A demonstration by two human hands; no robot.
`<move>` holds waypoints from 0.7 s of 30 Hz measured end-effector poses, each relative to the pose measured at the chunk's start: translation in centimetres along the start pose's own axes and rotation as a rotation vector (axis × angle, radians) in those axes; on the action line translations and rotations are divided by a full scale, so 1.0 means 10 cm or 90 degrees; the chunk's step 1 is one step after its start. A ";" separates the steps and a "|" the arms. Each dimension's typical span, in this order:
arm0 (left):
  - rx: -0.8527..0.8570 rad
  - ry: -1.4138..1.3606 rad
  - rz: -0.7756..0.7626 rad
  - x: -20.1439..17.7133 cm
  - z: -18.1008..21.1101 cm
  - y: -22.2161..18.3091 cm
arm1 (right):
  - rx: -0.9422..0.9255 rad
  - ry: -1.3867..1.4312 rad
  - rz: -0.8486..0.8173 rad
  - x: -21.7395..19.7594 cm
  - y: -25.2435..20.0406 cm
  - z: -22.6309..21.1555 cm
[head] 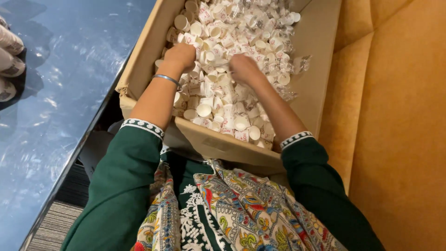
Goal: Sorting small paper cups from a cardboard box and arranging them in stacks on a table.
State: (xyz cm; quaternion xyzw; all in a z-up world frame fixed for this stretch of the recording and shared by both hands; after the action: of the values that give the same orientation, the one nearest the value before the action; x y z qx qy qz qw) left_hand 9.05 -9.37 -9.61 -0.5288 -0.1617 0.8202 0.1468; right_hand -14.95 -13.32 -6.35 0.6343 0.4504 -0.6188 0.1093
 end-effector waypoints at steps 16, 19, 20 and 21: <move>0.031 0.022 0.006 -0.16 0.19 -0.25 | 0.154 0.036 -0.130 -0.29 -0.99 -0.31; 0.027 0.017 0.004 -0.20 0.21 -0.34 | 0.169 0.030 -0.198 0.15 -0.75 0.12; 0.030 0.004 0.003 -0.21 0.25 -0.37 | 0.184 0.029 -0.206 0.32 -0.68 0.38; 0.032 0.005 0.001 -0.21 0.26 -0.39 | 0.185 0.031 -0.206 0.32 -0.78 0.51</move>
State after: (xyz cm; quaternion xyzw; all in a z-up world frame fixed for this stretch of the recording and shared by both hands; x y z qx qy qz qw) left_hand 7.75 -7.03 -5.25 -0.5285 -0.1403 0.8219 0.1598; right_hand -24.50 -11.03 -6.95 0.5778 0.4548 -0.6710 -0.0947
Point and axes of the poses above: each hand's wrist, its own y-axis towards the middle knuckle, its own x-axis out of the palm, z = x × y, the point moved 3 cm from there along y, towards the middle knuckle, and after that the axes turned 13 degrees about -z, right-handed, at the moved point
